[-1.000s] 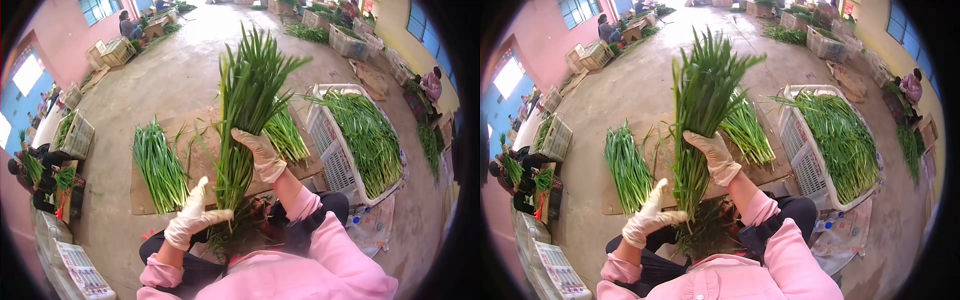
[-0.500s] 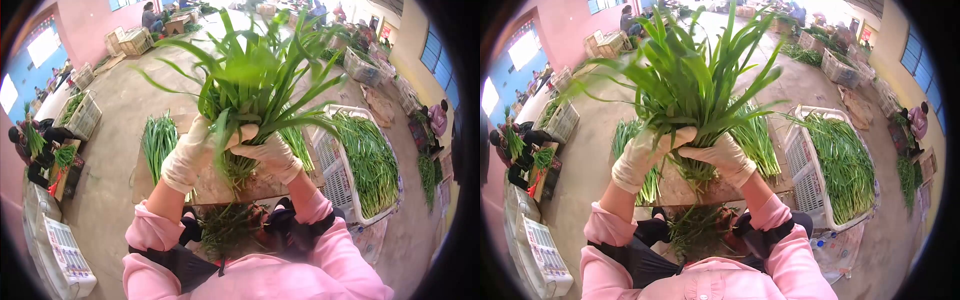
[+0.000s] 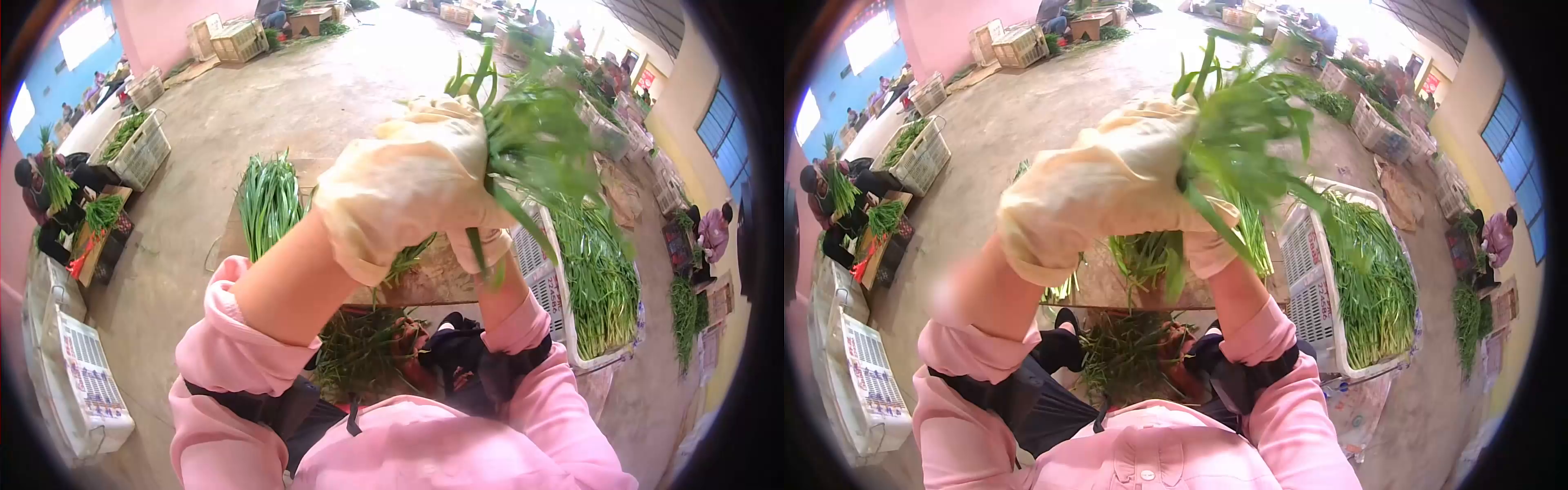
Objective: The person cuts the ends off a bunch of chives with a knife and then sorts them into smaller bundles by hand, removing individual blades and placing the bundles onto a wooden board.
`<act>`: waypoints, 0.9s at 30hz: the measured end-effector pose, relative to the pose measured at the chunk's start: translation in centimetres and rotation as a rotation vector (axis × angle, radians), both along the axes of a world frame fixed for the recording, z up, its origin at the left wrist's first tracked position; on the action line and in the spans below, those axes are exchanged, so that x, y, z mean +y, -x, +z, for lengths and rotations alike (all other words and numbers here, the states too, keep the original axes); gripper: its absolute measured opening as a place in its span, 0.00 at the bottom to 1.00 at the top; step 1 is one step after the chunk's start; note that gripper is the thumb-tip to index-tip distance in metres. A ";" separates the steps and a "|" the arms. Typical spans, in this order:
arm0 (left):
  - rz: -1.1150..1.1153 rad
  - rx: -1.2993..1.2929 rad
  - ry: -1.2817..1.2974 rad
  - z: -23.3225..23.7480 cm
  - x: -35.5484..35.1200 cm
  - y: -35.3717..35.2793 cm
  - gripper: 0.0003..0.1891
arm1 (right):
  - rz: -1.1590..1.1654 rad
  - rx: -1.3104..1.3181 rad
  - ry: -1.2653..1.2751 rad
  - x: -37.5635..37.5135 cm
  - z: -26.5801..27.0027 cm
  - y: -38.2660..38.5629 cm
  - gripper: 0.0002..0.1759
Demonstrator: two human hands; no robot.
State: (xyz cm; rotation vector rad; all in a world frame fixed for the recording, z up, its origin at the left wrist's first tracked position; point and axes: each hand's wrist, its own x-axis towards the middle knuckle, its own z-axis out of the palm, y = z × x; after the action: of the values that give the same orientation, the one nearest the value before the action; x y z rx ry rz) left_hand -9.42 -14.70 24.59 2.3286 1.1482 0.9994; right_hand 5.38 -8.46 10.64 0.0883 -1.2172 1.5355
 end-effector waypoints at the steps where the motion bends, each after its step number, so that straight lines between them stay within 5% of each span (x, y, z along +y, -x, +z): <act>1: 0.031 -0.005 -0.029 0.1 -0.7 -0.2 0.22 | -0.105 -0.029 -0.019 0.4 0.2 0.2 0.23; 7: 0.095 -0.385 -0.432 -2.1 -3.9 4.3 0.17 | -0.449 -0.296 0.091 2.1 5.7 -3.3 0.13; 9: 0.172 -0.547 -0.155 -6.4 -4.6 7.6 0.09 | -0.481 -0.138 0.267 1.1 7.4 -4.3 0.23; 10: 0.236 -0.683 0.228 -9.2 -5.8 8.5 0.06 | -0.494 -0.057 0.351 0.9 7.9 -4.7 0.28; 12: 0.244 -0.755 0.346 -14.4 -7.1 8.3 0.07 | -0.488 -0.041 0.304 0.8 8.2 -6.5 0.28; 13: 0.262 -0.592 0.255 -14.7 -8.4 7.1 0.09 | -0.483 -0.036 0.282 0.7 8.3 -7.2 0.28; 15: -0.040 -0.833 0.182 -15.6 -8.9 3.3 0.20 | -0.510 -0.017 0.345 0.1 8.7 -7.4 0.28; 17: 0.197 -0.191 -0.126 -16.2 -9.3 3.0 0.32 | -0.525 -0.032 0.382 -0.8 9.0 -7.5 0.28; 18: 0.254 -0.147 -0.157 -16.5 -9.3 1.9 0.34 | -0.536 -0.030 0.396 -1.3 9.0 -7.4 0.28; 24: 0.001 -0.403 -0.264 -19.6 -7.6 2.1 0.18 | -0.474 -0.005 0.326 -1.5 7.8 -9.9 0.26; 27: -0.196 -0.568 0.214 -18.9 -10.1 3.2 0.12 | -0.502 0.017 0.373 -1.8 7.2 -11.8 0.27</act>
State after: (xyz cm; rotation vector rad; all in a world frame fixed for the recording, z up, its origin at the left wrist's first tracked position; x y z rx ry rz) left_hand -12.65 -24.79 5.70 1.7770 0.7415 1.2766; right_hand 17.15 -10.29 17.89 -0.4197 -0.8369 1.2825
